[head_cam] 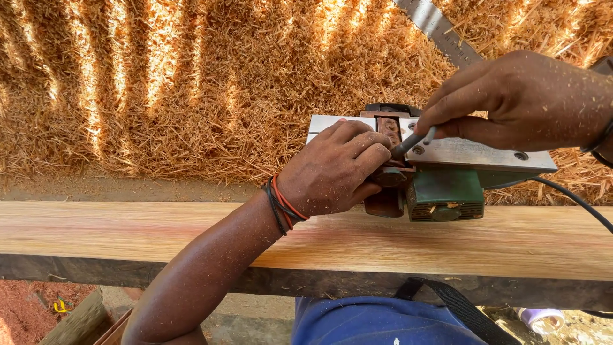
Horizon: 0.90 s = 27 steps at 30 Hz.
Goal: Adjusting and checking the alignment of an electric wood planer using a metal ruler on a workbench.
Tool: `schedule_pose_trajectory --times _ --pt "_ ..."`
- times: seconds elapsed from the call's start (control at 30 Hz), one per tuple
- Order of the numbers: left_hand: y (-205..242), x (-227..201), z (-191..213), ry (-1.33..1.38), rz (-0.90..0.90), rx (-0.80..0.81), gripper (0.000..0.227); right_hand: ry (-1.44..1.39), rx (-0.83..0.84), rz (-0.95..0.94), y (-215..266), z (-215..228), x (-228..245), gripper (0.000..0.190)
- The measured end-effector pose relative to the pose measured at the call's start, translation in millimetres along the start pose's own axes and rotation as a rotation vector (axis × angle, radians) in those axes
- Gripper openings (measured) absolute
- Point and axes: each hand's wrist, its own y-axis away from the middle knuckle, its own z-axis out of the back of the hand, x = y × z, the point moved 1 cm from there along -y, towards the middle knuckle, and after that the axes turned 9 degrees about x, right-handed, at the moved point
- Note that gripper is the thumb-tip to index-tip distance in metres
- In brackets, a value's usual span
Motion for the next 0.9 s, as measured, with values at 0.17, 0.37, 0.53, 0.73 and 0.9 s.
schedule_pose_trajectory --times 0.17,0.37,0.53,0.73,0.9 --pt "0 1 -1 0.001 -0.013 -0.011 0.049 0.012 0.011 0.030 4 -3 0 0.033" --pt "0 1 -2 0.006 -0.015 -0.013 0.048 0.173 -0.099 0.311 8 -10 -7 0.032" --pt "1 0 -1 0.004 -0.006 -0.002 0.052 0.059 0.121 -0.032 1 -5 1 0.042" --pt "0 1 -3 0.000 0.001 0.000 0.051 0.243 -0.103 0.324 10 -18 -19 0.037" --pt "-2 0 -4 -0.019 0.012 0.003 0.052 0.115 0.111 0.016 5 -11 -8 0.046"
